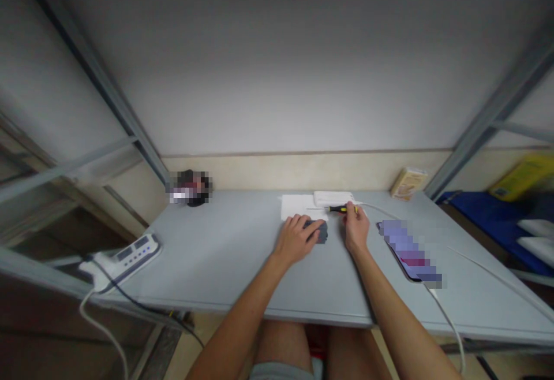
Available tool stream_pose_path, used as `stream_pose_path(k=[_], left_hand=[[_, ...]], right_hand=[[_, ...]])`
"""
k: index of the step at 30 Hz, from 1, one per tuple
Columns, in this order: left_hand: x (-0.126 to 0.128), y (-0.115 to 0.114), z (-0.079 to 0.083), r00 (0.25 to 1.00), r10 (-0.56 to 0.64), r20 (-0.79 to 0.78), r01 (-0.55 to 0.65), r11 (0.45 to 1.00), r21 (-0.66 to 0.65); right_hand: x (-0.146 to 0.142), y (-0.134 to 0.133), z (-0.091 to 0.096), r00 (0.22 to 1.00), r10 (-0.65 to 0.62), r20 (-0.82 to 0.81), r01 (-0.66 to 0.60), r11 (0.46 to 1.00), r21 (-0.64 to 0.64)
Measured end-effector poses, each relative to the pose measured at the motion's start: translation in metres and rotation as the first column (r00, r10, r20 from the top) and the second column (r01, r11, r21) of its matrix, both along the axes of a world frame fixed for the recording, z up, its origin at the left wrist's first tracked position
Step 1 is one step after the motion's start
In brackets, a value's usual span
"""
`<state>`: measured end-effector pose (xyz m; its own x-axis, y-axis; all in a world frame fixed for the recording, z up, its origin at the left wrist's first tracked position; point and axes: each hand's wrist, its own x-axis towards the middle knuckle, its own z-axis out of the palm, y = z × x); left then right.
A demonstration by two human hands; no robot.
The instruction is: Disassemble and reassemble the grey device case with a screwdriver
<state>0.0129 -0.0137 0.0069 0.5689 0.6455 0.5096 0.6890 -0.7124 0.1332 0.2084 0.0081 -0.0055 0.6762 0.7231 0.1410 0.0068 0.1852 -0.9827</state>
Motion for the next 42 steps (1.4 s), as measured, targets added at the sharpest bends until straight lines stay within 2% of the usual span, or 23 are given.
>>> stream_pose_path(k=[11,20,24,26,30,34,37,42], left_hand=[[0.006,0.025,-0.008,0.998,-0.015,0.069,0.028,0.982,-0.186],[0.011,0.031,-0.017,0.984,0.068,0.165,-0.010,0.945,-0.326],[0.008,0.035,-0.020,0.976,-0.002,0.217,0.077,0.939,-0.336],[0.006,0.036,-0.023,0.955,-0.009,0.298,0.116,0.932,-0.344],[0.000,0.034,-0.028,0.849,0.089,0.520,0.118,0.929,-0.350],[-0.007,0.031,-0.028,0.778,0.136,0.614,0.076,0.949,-0.306],[-0.010,0.030,-0.027,0.775,0.156,0.612,0.037,0.956,-0.290],[-0.010,0.029,-0.026,0.818,0.149,0.555,0.022,0.957,-0.289]], right_hand=[[-0.001,0.000,0.000,1.000,-0.014,-0.018,0.013,1.000,-0.020],[0.001,0.002,-0.002,0.999,-0.027,-0.026,0.027,0.999,-0.019],[0.002,0.002,-0.004,1.000,-0.021,-0.005,0.021,1.000,-0.014],[0.003,0.003,-0.007,1.000,-0.023,-0.003,0.023,1.000,-0.005],[0.003,0.004,-0.009,1.000,-0.029,-0.007,0.029,1.000,0.007],[0.002,0.003,-0.006,0.999,-0.028,-0.029,0.028,1.000,0.002],[0.001,0.002,-0.003,0.999,-0.023,-0.049,0.023,1.000,0.004],[0.001,-0.001,-0.002,0.999,-0.009,-0.051,0.010,1.000,0.009]])
